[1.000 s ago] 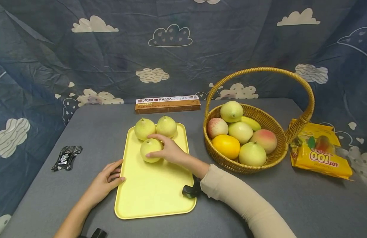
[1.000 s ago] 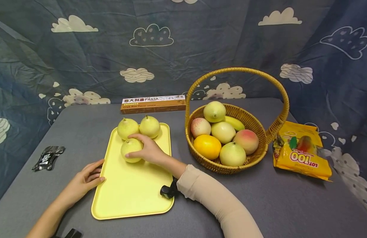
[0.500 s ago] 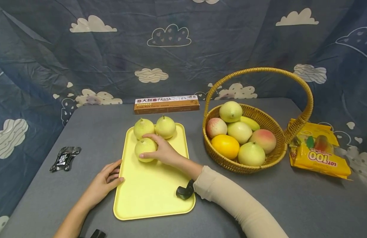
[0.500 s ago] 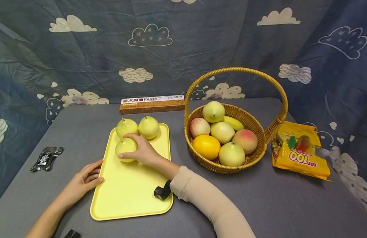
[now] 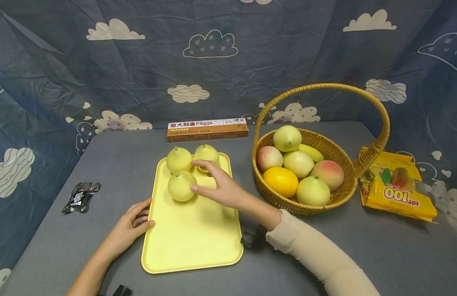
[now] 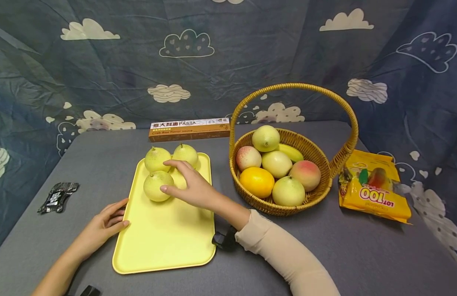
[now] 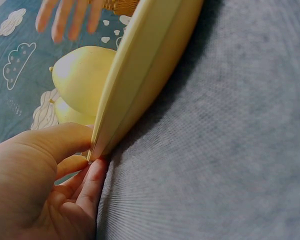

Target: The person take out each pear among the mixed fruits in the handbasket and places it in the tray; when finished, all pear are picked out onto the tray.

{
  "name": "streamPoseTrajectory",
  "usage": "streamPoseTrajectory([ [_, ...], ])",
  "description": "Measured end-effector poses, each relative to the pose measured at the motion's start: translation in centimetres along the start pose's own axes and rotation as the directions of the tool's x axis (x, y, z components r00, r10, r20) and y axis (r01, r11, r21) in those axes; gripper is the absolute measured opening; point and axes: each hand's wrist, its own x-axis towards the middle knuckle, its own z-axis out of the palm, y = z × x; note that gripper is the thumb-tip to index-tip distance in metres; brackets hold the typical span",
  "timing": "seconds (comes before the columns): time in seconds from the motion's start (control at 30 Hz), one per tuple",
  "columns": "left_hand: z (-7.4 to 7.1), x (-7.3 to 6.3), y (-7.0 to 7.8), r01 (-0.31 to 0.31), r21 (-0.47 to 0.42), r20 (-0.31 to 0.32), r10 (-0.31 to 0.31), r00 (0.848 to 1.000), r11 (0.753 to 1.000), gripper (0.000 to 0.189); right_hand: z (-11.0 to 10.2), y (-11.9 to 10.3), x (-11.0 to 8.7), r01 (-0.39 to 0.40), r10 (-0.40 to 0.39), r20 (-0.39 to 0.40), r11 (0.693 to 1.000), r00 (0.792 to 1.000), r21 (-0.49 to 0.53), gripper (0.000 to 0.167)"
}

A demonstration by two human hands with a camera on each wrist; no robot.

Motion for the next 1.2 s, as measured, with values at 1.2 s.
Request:
streamPoseTrajectory([
  [1.2, 0.0, 0.0, -0.1, 0.021, -0.02, 0.004, -0.021, 1.0, 1.0, 0.063, -19.6, 2.6, -4.6, -0.181, 0.138, -0.221, 0.966, 0.965, -0.185, 0.07],
])
